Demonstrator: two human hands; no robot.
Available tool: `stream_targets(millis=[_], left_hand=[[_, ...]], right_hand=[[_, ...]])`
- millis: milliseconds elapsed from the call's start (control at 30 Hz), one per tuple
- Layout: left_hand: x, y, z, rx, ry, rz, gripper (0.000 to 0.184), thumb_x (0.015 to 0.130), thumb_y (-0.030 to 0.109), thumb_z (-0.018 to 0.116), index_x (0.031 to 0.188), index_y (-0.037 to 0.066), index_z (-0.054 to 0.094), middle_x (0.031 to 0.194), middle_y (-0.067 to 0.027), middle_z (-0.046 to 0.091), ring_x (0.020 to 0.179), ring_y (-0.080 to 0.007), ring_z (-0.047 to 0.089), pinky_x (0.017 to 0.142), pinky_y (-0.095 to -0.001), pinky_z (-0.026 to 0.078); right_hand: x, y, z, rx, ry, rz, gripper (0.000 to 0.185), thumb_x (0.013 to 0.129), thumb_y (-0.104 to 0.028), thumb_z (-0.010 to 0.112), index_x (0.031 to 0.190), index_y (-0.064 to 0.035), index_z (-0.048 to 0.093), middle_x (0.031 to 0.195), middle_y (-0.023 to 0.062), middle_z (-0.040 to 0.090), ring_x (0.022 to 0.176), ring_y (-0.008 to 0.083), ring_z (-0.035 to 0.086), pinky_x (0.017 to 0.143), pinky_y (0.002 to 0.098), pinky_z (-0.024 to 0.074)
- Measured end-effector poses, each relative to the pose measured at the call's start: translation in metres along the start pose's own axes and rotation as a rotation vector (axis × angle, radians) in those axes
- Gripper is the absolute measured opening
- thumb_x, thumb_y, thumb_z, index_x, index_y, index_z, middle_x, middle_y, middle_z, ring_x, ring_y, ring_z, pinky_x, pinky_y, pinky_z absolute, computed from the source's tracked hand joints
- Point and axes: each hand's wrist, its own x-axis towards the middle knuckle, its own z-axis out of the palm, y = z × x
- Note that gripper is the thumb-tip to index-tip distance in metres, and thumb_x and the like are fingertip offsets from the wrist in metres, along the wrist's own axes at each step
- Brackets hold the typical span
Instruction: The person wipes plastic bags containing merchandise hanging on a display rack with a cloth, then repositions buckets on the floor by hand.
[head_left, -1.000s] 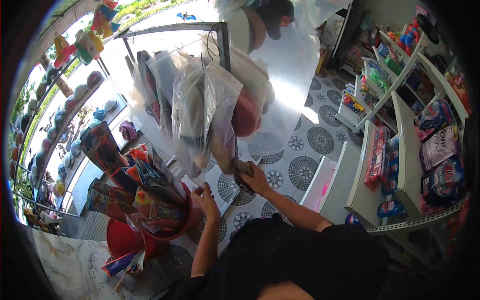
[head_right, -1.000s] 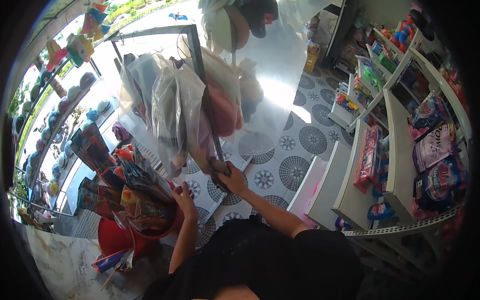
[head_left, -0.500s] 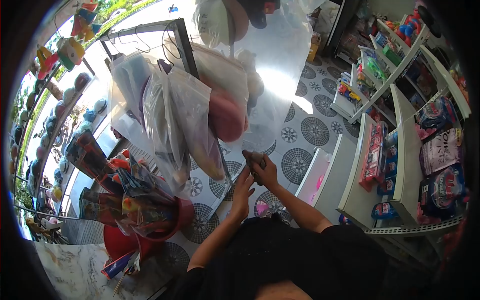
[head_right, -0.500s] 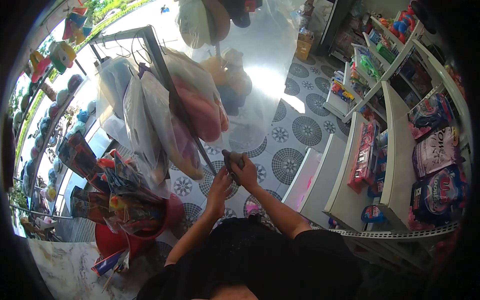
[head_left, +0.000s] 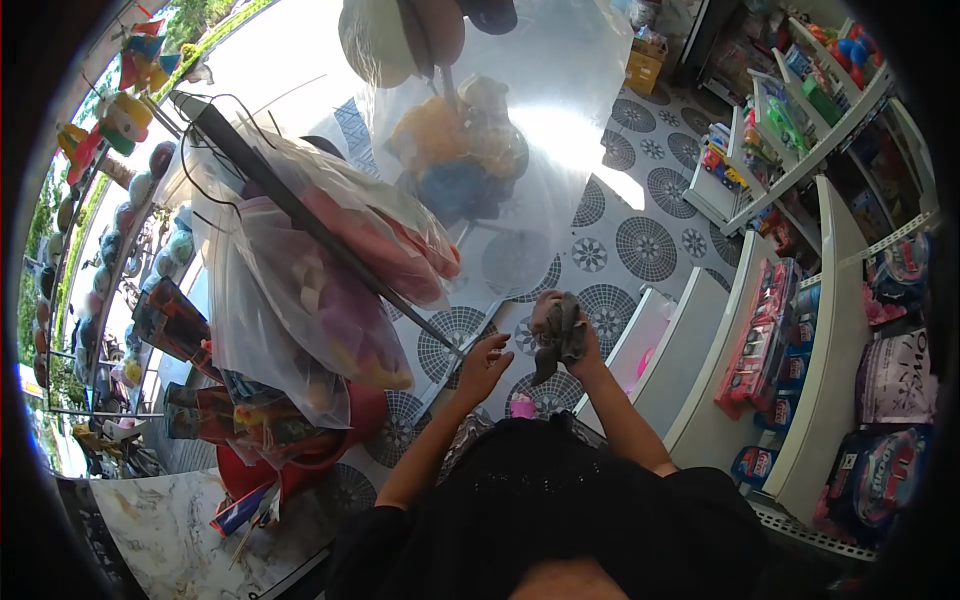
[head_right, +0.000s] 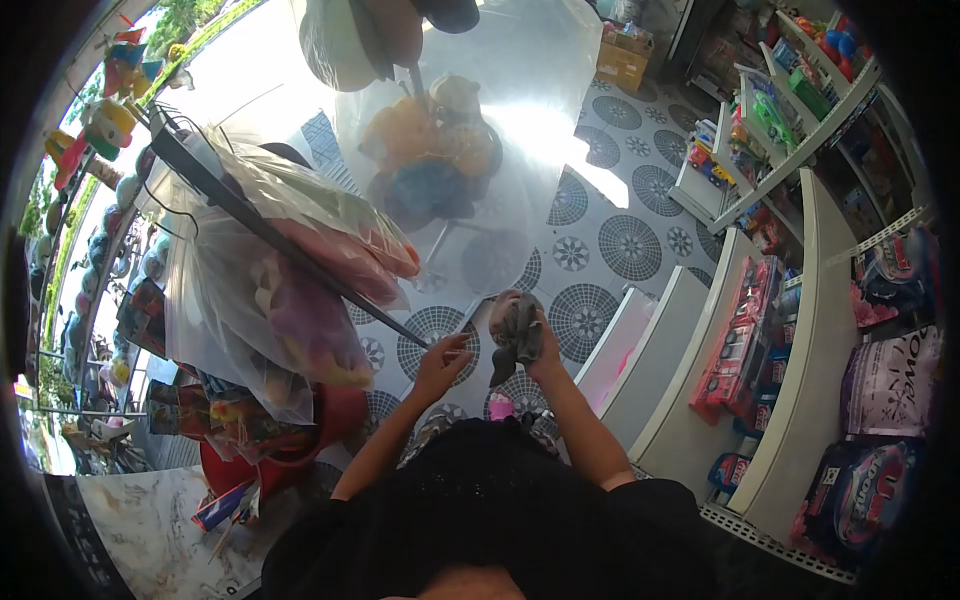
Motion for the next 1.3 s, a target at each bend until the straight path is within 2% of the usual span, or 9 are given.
stream_targets(millis=[300,500,600,667,733,933,1133,1233,1300], left_hand=[[0.014,0.079,-0.023,0.018,0.080,-0.025,0.032,0.086,0.011,0.062,0.117,0.004,0.058,0.081,-0.0046,0.064,0.074,-0.0125,0.062,0.073,-0.0288,0.050],[0.021,0.109,-0.038,-0.026,0.263,0.096,0.060,0.084,0.013,0.065,0.137,0.008,0.038,0.116,-0.0115,0.056,0.101,-0.0201,0.056,0.084,-0.0335,0.046],[0.020,0.116,-0.048,-0.006,0.370,-0.025,0.074,0.083,0.015,0.067,0.143,0.007,0.025,0.134,-0.0160,0.041,0.115,-0.0276,0.048,0.091,-0.0380,0.043],[0.021,0.114,-0.041,-0.086,0.515,-0.021,0.078,0.083,0.016,0.067,0.144,0.006,0.020,0.137,-0.0181,0.035,0.119,-0.0295,0.045,0.093,-0.0401,0.043],[0.023,0.107,-0.030,-0.107,0.652,-0.008,0.082,0.083,0.016,0.068,0.145,0.004,0.015,0.140,-0.0199,0.030,0.121,-0.0310,0.043,0.095,-0.0415,0.043],[0.058,0.104,0.013,0.000,1.053,-0.074,0.089,0.079,0.018,0.074,0.143,-0.002,0.016,0.139,-0.0221,0.031,0.127,-0.0339,0.037,0.103,-0.0435,0.035],[0.121,0.086,0.020,-0.014,1.436,-0.038,0.094,0.072,0.016,0.080,0.141,0.001,0.019,0.134,-0.0164,0.037,0.123,-0.0278,0.039,0.101,-0.0400,0.032],[0.146,0.078,0.021,0.100,1.679,-0.077,0.089,0.070,0.017,0.082,0.136,-0.001,0.025,0.126,-0.0161,0.040,0.119,-0.0278,0.040,0.100,-0.0385,0.033],[0.157,0.075,0.016,0.199,1.785,-0.084,0.090,0.067,0.021,0.084,0.133,-0.004,0.029,0.122,-0.0192,0.044,0.119,-0.0296,0.040,0.102,-0.0413,0.032]], right_hand=[[0.039,0.013,0.024,-0.168,0.014,0.080,0.034,0.095,-0.031,0.047,0.119,-0.0089,0.053,0.105,0.0056,0.061,0.093,0.0179,0.062,0.081,0.0339,0.0521],[0.100,0.009,0.062,-0.302,-0.139,0.152,0.035,0.094,-0.029,0.048,0.121,-0.0070,0.051,0.107,0.0074,0.060,0.095,0.0178,0.062,0.082,0.0331,0.0518],[0.142,0.007,0.082,-0.342,-0.207,0.230,0.039,0.097,-0.033,0.042,0.126,-0.0077,0.048,0.113,0.0088,0.060,0.100,0.0208,0.061,0.089,0.0353,0.0502],[0.176,0.012,0.081,-0.623,-0.379,0.078,0.039,0.097,-0.033,0.042,0.127,-0.0081,0.048,0.114,0.0091,0.060,0.101,0.0217,0.061,0.089,0.0365,0.0502],[0.199,0.007,0.102,-0.329,-0.366,0.397,0.040,0.098,-0.033,0.041,0.129,-0.0093,0.046,0.117,0.0085,0.058,0.103,0.0213,0.060,0.090,0.0371,0.0501],[0.239,-0.004,0.144,-0.567,-0.573,0.748,0.047,0.096,-0.037,0.046,0.133,-0.0091,0.043,0.118,0.0098,0.057,0.103,0.0176,0.059,0.088,0.0319,0.0496],[0.247,-0.017,0.162,-0.865,-0.811,0.917,0.067,0.085,-0.036,0.068,0.136,-0.0061,0.037,0.117,0.0082,0.055,0.103,0.0146,0.056,0.089,0.0304,0.0476],[0.244,-0.043,0.194,-0.833,-0.979,0.918,0.073,0.080,-0.026,0.073,0.138,-0.0049,0.034,0.118,0.0086,0.055,0.106,0.0164,0.056,0.091,0.0313,0.0462],[0.244,-0.058,0.229,-0.767,-1.055,0.721,0.075,0.078,-0.021,0.074,0.139,-0.0041,0.033,0.119,0.0096,0.055,0.107,0.0171,0.055,0.093,0.0322,0.0453]])
